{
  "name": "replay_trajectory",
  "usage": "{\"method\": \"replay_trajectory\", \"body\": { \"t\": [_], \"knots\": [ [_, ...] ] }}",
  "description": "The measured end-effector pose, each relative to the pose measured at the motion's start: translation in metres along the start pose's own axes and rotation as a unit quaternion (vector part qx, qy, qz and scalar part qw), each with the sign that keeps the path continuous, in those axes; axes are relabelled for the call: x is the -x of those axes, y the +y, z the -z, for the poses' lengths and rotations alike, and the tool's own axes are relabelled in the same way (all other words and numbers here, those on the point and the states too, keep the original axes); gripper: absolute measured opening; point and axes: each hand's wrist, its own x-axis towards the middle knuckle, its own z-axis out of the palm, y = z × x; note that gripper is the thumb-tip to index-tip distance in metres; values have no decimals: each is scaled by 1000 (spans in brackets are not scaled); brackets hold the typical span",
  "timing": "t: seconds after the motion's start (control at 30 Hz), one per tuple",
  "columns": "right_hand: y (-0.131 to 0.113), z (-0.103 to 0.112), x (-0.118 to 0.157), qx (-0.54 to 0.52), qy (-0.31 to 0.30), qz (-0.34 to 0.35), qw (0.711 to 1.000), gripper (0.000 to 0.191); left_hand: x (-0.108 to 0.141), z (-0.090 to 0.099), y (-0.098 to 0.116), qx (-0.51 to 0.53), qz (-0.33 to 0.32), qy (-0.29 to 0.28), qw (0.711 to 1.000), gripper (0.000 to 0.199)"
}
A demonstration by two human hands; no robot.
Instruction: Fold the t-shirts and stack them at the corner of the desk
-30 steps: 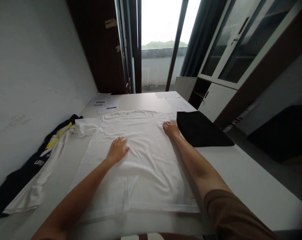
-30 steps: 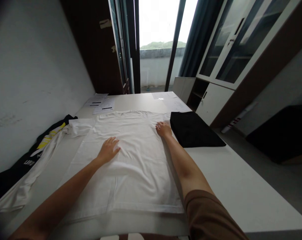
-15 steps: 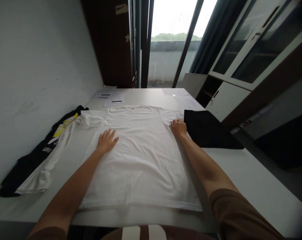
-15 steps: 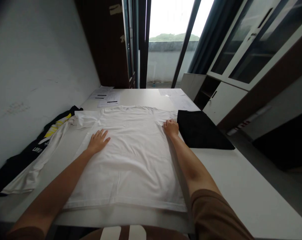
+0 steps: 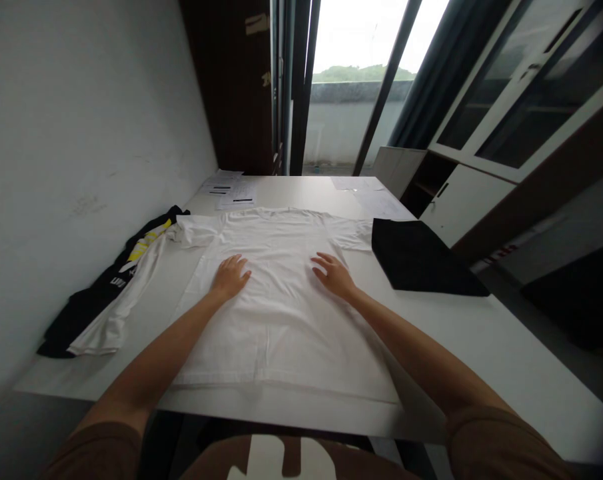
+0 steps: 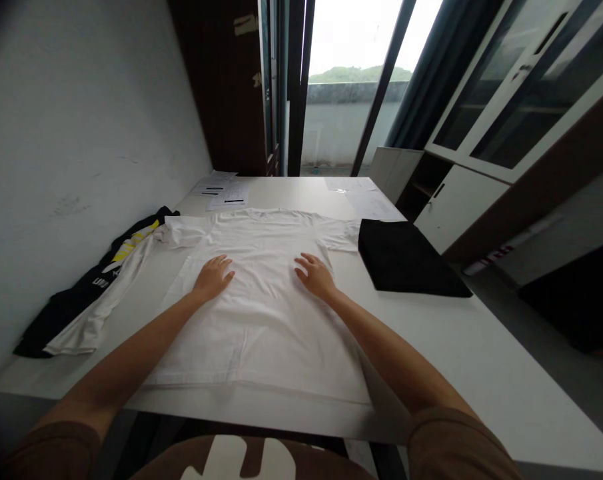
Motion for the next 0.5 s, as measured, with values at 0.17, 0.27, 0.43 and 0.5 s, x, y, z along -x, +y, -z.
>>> {"method": "replay_trajectory", "body": {
  "t": [0.17, 0.27, 0.43, 0.5],
  "knots": [
    [-63, -20, 17, 42, -109, 43, 992, 57, 17, 0, 79, 41, -90, -52, 994, 58],
    [-66, -19, 27, 71, -142, 43, 986, 62, 36, 1, 91, 42, -121, -77, 989, 62],
    [-47, -2, 53, 103, -132, 16, 986, 64, 73, 15, 54, 34, -114, -85, 989, 60],
    [-43, 5, 67, 113, -125, 11, 986, 63, 90, 21, 35, 33, -113, -80, 990, 59]
  ]
}}
